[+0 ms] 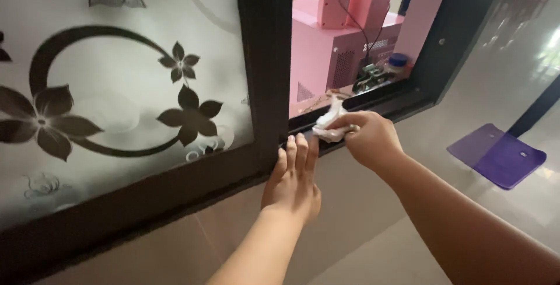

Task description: The person wipes the lower frame and sill of a sliding window with a white cloth, then cleans the frosted glass panel and the vertical frame. The person folds the cloth and continues wiping different sections of the window frame and glass.

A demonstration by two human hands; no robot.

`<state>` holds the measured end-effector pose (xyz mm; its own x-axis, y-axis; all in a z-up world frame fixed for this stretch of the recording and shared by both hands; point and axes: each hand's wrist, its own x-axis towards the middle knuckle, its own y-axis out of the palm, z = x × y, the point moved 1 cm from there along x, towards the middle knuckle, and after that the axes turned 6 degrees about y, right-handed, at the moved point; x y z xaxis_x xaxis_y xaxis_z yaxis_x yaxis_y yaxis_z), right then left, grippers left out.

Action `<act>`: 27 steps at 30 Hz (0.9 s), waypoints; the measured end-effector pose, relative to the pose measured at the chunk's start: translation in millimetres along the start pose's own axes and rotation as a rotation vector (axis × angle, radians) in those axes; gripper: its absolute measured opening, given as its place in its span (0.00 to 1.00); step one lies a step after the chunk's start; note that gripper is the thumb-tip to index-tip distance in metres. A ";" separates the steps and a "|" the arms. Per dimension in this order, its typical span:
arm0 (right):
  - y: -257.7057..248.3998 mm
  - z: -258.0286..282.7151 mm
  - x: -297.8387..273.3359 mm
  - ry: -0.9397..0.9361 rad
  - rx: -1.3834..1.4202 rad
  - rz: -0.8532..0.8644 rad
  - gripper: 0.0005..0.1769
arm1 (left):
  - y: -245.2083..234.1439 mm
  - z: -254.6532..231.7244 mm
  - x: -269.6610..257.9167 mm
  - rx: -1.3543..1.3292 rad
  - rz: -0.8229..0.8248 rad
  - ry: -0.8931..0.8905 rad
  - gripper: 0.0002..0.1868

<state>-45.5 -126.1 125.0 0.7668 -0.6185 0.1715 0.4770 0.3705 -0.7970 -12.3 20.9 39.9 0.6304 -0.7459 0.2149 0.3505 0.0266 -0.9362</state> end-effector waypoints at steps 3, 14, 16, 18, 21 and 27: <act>22.2 5.8 7.0 -0.038 0.007 0.005 0.23 | 9.5 -0.2 -1.4 0.070 -0.140 -0.042 0.51; 19.7 11.3 -0.8 -0.112 0.007 -0.036 0.24 | 18.5 -5.2 2.8 0.048 -0.270 -0.045 0.52; 17.6 9.2 4.0 -0.115 0.040 -0.032 0.24 | 13.2 -6.3 1.7 0.068 -0.270 -0.051 0.51; 8.4 13.8 2.9 -0.120 0.078 -0.026 0.24 | 19.9 -10.4 3.7 0.095 -0.268 -0.059 0.51; -8.8 22.3 -0.2 0.070 0.120 0.141 0.31 | 35.5 -16.1 9.6 0.205 -0.394 -0.174 0.55; -7.5 -24.0 38.1 0.067 0.245 0.139 0.31 | 34.3 -18.3 9.7 0.203 -0.349 -0.184 0.58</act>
<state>-30.2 -169.1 123.6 0.8057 -0.5918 0.0252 0.4655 0.6062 -0.6448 -6.9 2.4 4.8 0.5570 -0.6028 0.5713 0.6816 -0.0613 -0.7292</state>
